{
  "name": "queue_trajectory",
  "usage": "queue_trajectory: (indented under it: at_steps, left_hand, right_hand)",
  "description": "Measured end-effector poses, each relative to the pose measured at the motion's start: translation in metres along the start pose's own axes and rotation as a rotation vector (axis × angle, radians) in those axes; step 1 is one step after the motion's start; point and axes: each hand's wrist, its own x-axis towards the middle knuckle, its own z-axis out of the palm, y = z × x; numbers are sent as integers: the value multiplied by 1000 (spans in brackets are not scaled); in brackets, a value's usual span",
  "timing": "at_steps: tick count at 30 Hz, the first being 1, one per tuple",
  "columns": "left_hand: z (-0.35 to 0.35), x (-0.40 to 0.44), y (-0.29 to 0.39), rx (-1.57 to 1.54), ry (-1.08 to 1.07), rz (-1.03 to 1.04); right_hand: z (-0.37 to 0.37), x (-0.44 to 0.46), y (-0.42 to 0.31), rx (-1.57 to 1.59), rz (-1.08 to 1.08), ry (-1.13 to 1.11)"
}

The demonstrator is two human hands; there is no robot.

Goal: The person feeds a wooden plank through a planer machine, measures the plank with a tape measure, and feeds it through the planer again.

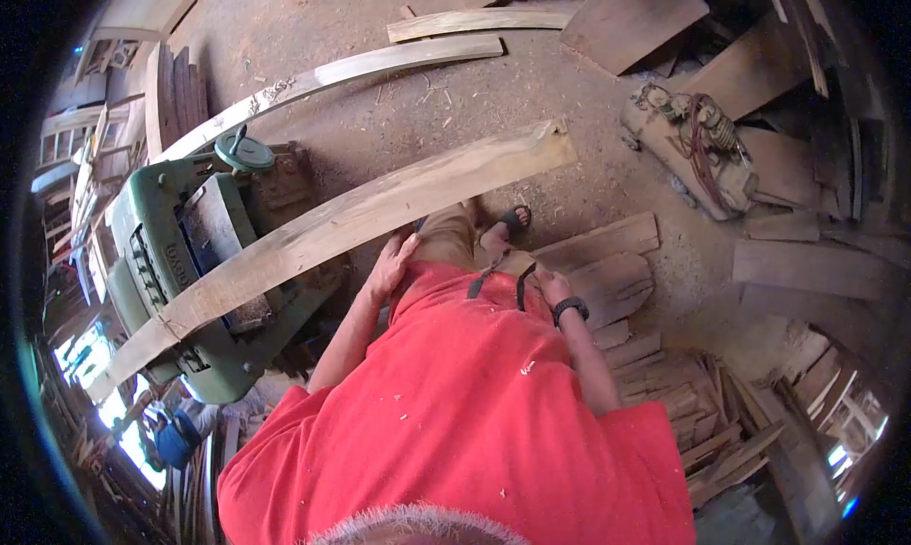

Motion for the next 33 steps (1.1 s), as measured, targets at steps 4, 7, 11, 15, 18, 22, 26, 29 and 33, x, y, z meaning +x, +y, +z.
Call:
queue_trajectory:
  at_steps: [4,7,11,15,18,22,26,29,33]
  left_hand:
    - [25,21,29,-141,-67,-145]
    - [48,47,1,-169,36,-98]
    - [62,54,19,-301,125,-193]
    - [82,58,20,-501,349,-205]
    - [102,78,21,-694,505,-162]
    - [127,90,12,-1030,512,-246]
    - [170,124,33,-1566,855,9]
    - [177,130,59,-1320,1140,-177]
    - [216,162,47,-1392,1169,-231]
  right_hand:
    - [-37,37,18,-52,78,65]
    - [-84,57,9,59,61,40]
    - [-150,63,47,-190,-248,151]
    - [-234,64,54,-196,58,-99]
    - [-260,107,46,-346,67,-142]
    - [-287,161,11,-488,-104,-182]
    - [-320,205,-10,-636,-279,-210]
    - [-356,231,-20,-761,-404,-227]
    - [-405,263,-22,-989,-627,-249]
